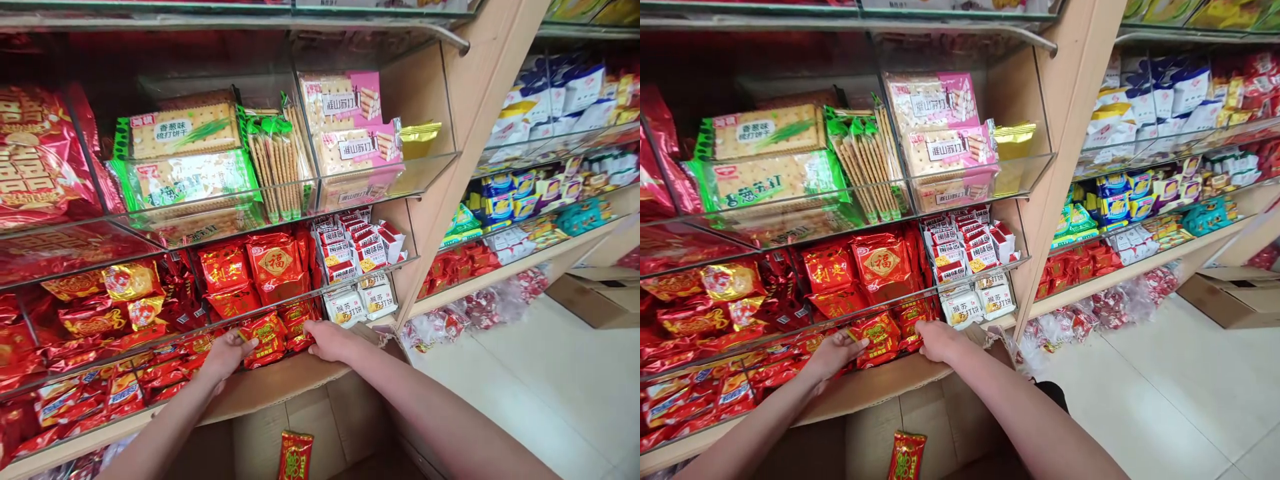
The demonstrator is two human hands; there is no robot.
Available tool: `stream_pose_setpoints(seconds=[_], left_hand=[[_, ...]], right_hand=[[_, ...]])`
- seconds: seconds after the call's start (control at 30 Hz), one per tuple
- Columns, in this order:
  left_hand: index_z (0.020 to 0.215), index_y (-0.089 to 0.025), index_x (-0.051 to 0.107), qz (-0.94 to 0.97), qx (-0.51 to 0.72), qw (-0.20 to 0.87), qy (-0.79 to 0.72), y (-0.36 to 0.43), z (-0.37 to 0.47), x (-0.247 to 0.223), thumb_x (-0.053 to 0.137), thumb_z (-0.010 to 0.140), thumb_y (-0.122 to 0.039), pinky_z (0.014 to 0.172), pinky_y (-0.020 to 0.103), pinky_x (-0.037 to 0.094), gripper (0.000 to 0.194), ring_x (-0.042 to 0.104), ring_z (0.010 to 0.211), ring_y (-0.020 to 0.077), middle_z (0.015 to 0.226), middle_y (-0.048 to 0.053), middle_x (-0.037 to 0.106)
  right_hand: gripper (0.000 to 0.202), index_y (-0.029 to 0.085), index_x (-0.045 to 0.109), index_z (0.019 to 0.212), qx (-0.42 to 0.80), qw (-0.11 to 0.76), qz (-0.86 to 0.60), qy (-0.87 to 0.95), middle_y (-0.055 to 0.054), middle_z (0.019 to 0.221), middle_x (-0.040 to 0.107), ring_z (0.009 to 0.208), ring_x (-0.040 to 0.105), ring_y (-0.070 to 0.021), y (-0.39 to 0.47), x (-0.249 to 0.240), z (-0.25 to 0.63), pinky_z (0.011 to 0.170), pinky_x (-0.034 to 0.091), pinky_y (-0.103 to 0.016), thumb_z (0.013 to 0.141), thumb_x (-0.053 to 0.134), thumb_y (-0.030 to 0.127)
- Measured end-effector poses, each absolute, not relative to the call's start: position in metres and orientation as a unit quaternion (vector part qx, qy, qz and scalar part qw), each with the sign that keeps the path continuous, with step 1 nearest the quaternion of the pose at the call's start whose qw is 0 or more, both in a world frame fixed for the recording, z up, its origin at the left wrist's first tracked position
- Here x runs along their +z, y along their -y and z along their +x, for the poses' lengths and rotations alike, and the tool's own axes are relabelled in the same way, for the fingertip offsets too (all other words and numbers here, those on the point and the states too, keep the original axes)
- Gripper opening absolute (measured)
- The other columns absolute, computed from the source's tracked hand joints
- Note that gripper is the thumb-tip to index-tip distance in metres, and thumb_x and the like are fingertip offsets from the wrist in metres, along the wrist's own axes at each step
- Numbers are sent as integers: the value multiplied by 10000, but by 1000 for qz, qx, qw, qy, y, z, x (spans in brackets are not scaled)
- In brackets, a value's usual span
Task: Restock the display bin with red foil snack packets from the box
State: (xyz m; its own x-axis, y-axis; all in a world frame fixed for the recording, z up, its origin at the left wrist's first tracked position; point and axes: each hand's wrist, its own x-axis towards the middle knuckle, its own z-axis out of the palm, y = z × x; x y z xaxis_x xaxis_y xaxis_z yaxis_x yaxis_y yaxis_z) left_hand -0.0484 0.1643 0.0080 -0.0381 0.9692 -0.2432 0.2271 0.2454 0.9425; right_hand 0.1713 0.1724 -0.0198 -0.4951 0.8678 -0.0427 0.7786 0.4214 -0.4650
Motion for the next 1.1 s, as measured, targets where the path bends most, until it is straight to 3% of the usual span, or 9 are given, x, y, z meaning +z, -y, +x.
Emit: stream_pose_setpoints(seconds=[0.17, 0.3, 0.47, 0.57, 0.73, 0.83, 0.97, 1.1], left_hand=[[717, -194, 545, 535, 352, 448, -625, -182, -10, -6, 699, 534, -231, 603, 244, 476, 242, 602, 613, 145, 572, -33, 613], [620, -168, 526, 563, 316, 348, -679, -200, 5, -17, 654, 589, -218, 567, 258, 440, 141, 575, 540, 140, 486, -31, 554], [582, -153, 523, 588, 276, 255, -716, -205, 6, -22, 601, 646, -288, 596, 265, 409, 169, 584, 612, 156, 553, 27, 599], [601, -166, 528, 594, 262, 232, -725, -201, 8, -22, 580, 653, -343, 560, 256, 401, 192, 599, 600, 186, 548, 61, 614], [632, -164, 534, 608, 238, 245, -717, -199, 10, -19, 359, 756, -489, 450, 233, 398, 389, 572, 422, 145, 534, 56, 621], [625, -158, 531, 627, 216, 234, -711, -198, 11, -15, 299, 778, -491, 435, 231, 391, 433, 543, 378, 128, 501, 47, 606], [603, -176, 541, 672, 190, 170, -695, -191, 9, -6, 333, 776, -441, 523, 260, 391, 378, 571, 518, 170, 533, 57, 601], [795, -199, 560, 738, 163, 125, -643, -177, 3, 2, 390, 772, -340, 665, 249, 388, 222, 564, 758, 171, 778, 50, 611]], right_hand=[[318, 179, 460, 983, 216, 97, -503, 831, -91, 918, 571, 838, 546, -222, -169, -21, 169, 644, 396, -288, 683, 518, 266], [359, 150, 446, 1035, 214, 104, -507, 829, -112, 1009, 524, 903, 527, -217, -168, -21, 168, 720, 399, -298, 695, 512, 245], [610, 165, 309, 1234, 220, 93, -499, 833, -136, 1291, 292, 1104, 400, -236, -177, -22, 166, 871, 345, -316, 671, 539, 216], [690, 131, 285, 1264, 228, 62, -501, 833, -156, 1336, 213, 1137, 357, -273, -185, -24, 164, 901, 331, -344, 636, 566, 190], [749, 138, 244, 1285, 226, 42, -482, 846, -119, 1339, 240, 1168, 322, -236, -193, -23, 158, 941, 297, -294, 619, 586, 168], [653, 157, 353, 1229, 216, 49, -473, 853, -99, 1289, 343, 1143, 362, -209, -196, -23, 155, 914, 316, -262, 620, 588, 134], [393, 156, 517, 1058, 197, 67, -507, 837, -105, 1096, 520, 987, 498, -210, -207, -23, 158, 811, 382, -283, 670, 576, 190], [221, 139, 565, 899, 197, 63, -539, 816, -61, 897, 590, 842, 544, -161, -223, -25, 162, 738, 418, -317, 780, 478, 303]])
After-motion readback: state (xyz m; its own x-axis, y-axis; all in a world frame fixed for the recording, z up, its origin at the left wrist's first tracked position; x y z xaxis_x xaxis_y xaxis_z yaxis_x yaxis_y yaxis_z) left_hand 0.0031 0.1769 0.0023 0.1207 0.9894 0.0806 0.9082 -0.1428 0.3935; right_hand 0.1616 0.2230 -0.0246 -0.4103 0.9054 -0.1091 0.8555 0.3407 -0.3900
